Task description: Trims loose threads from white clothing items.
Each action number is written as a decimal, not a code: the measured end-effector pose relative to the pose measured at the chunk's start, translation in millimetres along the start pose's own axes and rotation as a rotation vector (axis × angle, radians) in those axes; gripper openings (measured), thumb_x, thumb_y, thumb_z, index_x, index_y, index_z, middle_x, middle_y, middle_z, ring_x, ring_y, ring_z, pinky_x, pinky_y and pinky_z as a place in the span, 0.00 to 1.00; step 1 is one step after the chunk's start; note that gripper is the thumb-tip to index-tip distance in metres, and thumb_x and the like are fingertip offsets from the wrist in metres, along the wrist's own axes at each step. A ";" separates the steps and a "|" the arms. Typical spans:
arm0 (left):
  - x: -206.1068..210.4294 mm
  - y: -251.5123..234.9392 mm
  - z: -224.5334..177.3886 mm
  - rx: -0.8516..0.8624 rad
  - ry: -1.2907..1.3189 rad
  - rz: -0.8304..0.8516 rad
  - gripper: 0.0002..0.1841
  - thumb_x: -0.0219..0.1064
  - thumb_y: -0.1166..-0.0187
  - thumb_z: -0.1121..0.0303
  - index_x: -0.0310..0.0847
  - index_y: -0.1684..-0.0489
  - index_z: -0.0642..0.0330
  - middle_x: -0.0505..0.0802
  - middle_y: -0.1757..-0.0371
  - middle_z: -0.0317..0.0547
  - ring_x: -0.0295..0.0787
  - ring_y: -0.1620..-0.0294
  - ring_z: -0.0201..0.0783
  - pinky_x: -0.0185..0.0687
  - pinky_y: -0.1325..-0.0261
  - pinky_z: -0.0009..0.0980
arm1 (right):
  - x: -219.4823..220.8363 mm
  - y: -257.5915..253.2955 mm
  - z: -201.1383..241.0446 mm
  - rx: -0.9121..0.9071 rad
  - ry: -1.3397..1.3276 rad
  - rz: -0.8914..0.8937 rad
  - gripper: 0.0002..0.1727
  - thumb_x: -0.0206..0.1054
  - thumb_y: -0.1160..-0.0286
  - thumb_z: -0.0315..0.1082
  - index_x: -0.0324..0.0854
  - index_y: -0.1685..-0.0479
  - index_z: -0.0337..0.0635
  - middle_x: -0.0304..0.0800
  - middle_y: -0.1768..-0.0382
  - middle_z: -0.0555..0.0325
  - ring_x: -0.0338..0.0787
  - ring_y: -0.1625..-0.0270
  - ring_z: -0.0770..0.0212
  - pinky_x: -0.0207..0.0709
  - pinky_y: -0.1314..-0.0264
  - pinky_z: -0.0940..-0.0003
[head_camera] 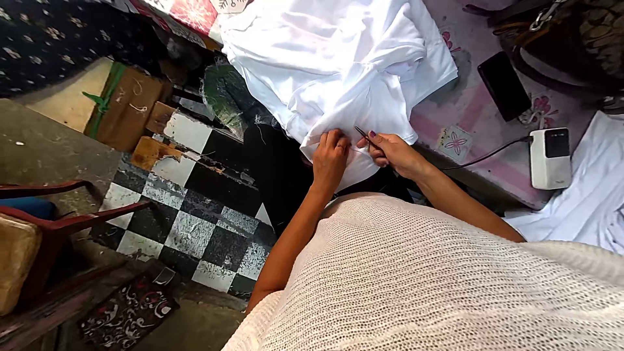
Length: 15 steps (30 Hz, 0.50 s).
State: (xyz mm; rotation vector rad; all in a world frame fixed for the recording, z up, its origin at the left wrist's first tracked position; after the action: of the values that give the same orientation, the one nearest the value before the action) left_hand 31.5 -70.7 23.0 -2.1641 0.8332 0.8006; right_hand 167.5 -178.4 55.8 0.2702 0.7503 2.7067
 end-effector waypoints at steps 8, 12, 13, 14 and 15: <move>-32.4 23.5 15.0 -0.126 0.340 0.239 0.03 0.70 0.28 0.78 0.85 0.64 0.69 0.86 0.44 0.58 0.85 0.40 0.49 0.83 0.36 0.41 | -5.9 12.3 -1.0 -0.027 -0.040 0.029 0.28 0.38 0.06 0.58 0.79 0.52 0.49 0.63 0.85 0.72 0.61 0.87 0.78 0.57 0.85 0.84; -48.0 31.6 13.0 -0.173 0.314 0.326 0.03 0.71 0.28 0.78 0.86 0.64 0.70 0.87 0.45 0.58 0.86 0.43 0.49 0.85 0.39 0.42 | 12.3 25.0 13.0 -0.340 0.390 -0.187 0.08 0.66 0.16 0.37 0.81 0.49 0.43 0.71 0.80 0.61 0.64 0.84 0.70 0.60 0.83 0.77; -48.8 30.8 11.5 -0.180 0.295 0.331 0.03 0.70 0.28 0.78 0.86 0.64 0.70 0.87 0.46 0.58 0.87 0.44 0.50 0.85 0.39 0.42 | 19.6 22.1 15.8 -0.460 0.568 -0.234 0.13 0.74 0.24 0.35 0.81 0.47 0.41 0.77 0.77 0.57 0.70 0.83 0.66 0.65 0.82 0.71; -48.4 29.5 9.7 -0.190 0.276 0.335 0.03 0.70 0.28 0.78 0.86 0.65 0.70 0.88 0.47 0.59 0.87 0.44 0.50 0.86 0.40 0.43 | 27.8 17.1 17.8 -0.572 0.759 -0.276 0.18 0.79 0.29 0.36 0.83 0.44 0.38 0.85 0.72 0.52 0.79 0.78 0.58 0.73 0.78 0.62; -46.9 28.3 7.8 -0.202 0.258 0.337 0.03 0.70 0.28 0.78 0.85 0.66 0.70 0.88 0.48 0.59 0.88 0.46 0.51 0.86 0.42 0.44 | 35.4 10.7 18.0 -0.665 0.935 -0.320 0.20 0.80 0.31 0.36 0.85 0.43 0.36 0.91 0.66 0.49 0.89 0.73 0.52 0.80 0.74 0.54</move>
State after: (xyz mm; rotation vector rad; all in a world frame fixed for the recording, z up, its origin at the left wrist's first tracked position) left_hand -20.1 -65.7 42.1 -2.3729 1.3248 0.8058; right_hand 136.5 -166.3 80.1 -1.2043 0.0147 2.4856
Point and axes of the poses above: each hand's wrist, its own y-axis away from the middle knuckle, its own x-axis out of the palm, z = x × y, the point moved 3 cm from there along -y, towards the middle knuckle
